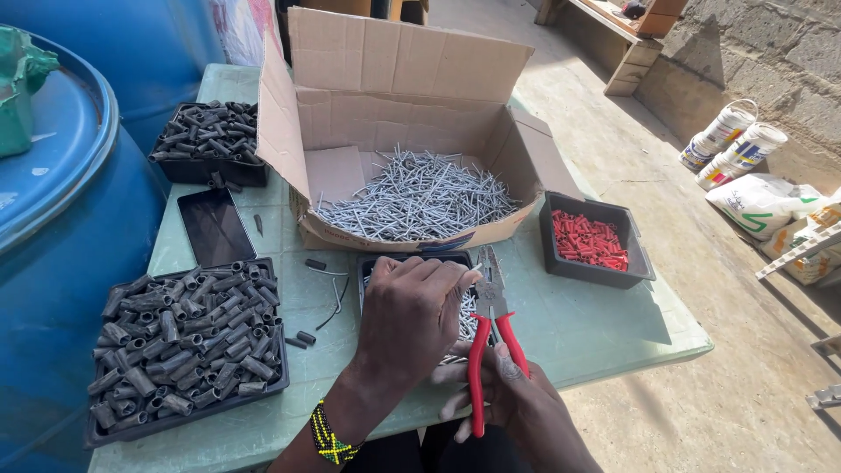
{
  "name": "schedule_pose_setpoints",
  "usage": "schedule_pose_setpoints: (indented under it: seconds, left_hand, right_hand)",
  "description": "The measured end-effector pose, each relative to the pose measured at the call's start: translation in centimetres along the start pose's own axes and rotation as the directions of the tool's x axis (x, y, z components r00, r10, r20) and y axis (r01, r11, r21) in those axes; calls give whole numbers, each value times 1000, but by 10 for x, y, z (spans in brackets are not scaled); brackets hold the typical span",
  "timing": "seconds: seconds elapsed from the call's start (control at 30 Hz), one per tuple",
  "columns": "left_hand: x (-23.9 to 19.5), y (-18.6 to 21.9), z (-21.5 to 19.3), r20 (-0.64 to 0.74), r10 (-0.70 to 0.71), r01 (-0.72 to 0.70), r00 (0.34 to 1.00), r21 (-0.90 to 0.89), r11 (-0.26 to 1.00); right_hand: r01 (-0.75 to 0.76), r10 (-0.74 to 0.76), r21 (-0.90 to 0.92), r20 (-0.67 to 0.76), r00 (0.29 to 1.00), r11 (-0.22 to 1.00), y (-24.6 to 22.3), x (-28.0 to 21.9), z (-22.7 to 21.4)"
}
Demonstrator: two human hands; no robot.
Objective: Cutting or modifying metal fasteners one by one using a pair of pliers at a workbench.
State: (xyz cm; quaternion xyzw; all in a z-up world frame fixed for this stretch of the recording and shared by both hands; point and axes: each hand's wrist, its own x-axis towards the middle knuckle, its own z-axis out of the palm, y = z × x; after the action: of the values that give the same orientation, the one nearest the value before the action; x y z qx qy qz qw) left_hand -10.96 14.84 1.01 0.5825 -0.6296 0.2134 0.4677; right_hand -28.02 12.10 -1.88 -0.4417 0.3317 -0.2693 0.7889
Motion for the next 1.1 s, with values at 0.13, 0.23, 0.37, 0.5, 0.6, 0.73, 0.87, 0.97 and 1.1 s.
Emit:
schedule_pose_setpoints:
  seconds: [0.13,0.23,0.37,0.5,0.6,0.73,0.87,0.97,1.1]
  left_hand:
    - [3,-2,-8,-22,-21,21,1000,-23,1000]
    - [5,-4,-13,-49,-18,17,999,-23,1000]
    - [6,-6,-16,-45,-30,29,999,-26,999]
    - [6,-8,-16,2,-58,58,998,-23,998]
    - [3,-12,-11,44,-70,67,997,73,995]
    - [0,-12,-8,65,-67,59,996,113,992]
    - [-4,-13,-1,71,-70,57,995,166,984]
    - [-6,-15,2,101,-75,59,992,155,986]
    - [-7,-17,6,126,-70,47,990,176,983]
  right_hand:
    - [35,-36,-17,-31,999,999,-1,-2,2]
    - [47,-46,-52,17,999,998,-2,1,-3]
    - [63,-99,100,405,909,993,-2,8,-12]
    - [94,-116,69,499,859,993,-9,8,-5]
    - [75,-120,111,486,865,991,-5,10,-10]
    - [52,-130,165,506,853,985,-2,8,-14]
    - [76,-133,134,488,863,988,0,8,-17]
    - [81,-128,117,484,866,990,1,8,-17]
    - [108,-129,71,475,871,992,0,7,-14]
